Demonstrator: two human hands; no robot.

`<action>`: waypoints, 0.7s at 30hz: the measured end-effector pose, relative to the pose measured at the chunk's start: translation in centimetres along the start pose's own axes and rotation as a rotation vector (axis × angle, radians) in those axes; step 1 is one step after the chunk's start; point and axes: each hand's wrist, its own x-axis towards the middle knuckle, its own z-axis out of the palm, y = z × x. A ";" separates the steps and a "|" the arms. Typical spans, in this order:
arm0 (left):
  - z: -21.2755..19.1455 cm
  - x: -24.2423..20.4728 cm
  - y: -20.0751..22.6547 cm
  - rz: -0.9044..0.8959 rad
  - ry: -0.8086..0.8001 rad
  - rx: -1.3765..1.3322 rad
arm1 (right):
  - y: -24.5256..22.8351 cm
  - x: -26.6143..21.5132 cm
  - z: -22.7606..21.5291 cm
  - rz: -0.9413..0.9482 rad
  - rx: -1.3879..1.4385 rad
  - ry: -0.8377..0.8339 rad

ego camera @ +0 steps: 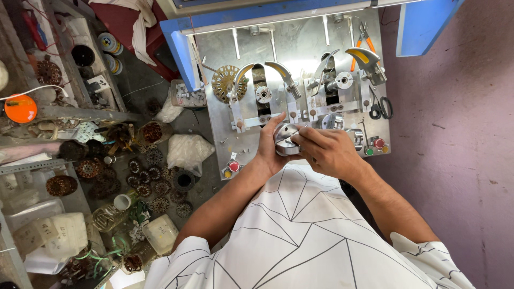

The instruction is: The person assembles a metal machine by inserting a cylindrical component into a slot, tightening it with a hex key, and then placing a circular gear-like part into the machine. They use a hex key to secure the components and operate the machine's control panel.

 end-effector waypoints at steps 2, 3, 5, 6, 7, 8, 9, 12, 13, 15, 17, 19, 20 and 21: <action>0.1 0.0 0.0 -0.029 0.044 -0.012 | -0.1 0.1 0.1 -0.003 0.005 0.004; 0.1 0.0 0.0 -0.043 0.066 -0.018 | -0.1 0.1 0.0 -0.008 0.008 0.011; 0.1 -0.1 0.2 -0.011 -0.009 -0.006 | -0.1 0.1 -0.1 -0.006 0.008 0.011; 0.0 -0.1 0.3 0.005 -0.046 0.000 | -0.1 0.0 -0.2 0.003 0.006 0.003; 0.0 0.0 0.3 0.004 -0.039 -0.003 | 0.0 0.1 -0.3 0.012 0.004 -0.005; -0.1 0.0 0.2 0.002 -0.030 -0.007 | 0.0 0.0 -0.3 0.010 0.005 0.009; -0.1 0.1 0.1 0.000 -0.021 -0.010 | 0.0 0.1 -0.1 0.008 0.006 0.024; -0.2 0.3 -0.1 -0.015 0.028 -0.021 | 0.0 0.2 0.2 0.005 0.009 0.013; -0.2 0.4 -0.2 -0.025 0.034 -0.027 | 0.0 0.2 0.2 0.004 0.010 0.001; -0.2 0.5 -0.1 -0.042 0.045 -0.038 | 0.0 0.2 0.2 0.001 0.013 0.006; -0.4 0.3 -0.2 -0.026 -0.001 -0.034 | 0.0 0.0 0.0 -0.002 0.015 0.005; -0.4 0.3 0.0 -0.014 -0.020 -0.020 | 0.1 -0.3 -0.2 -0.003 0.009 0.004; -0.4 0.3 -0.1 -0.014 -0.014 -0.012 | 0.1 -0.4 -0.1 0.001 0.017 0.014; -0.4 0.3 -0.2 -0.014 -0.009 -0.004 | 0.1 -0.5 0.0 0.005 0.025 0.024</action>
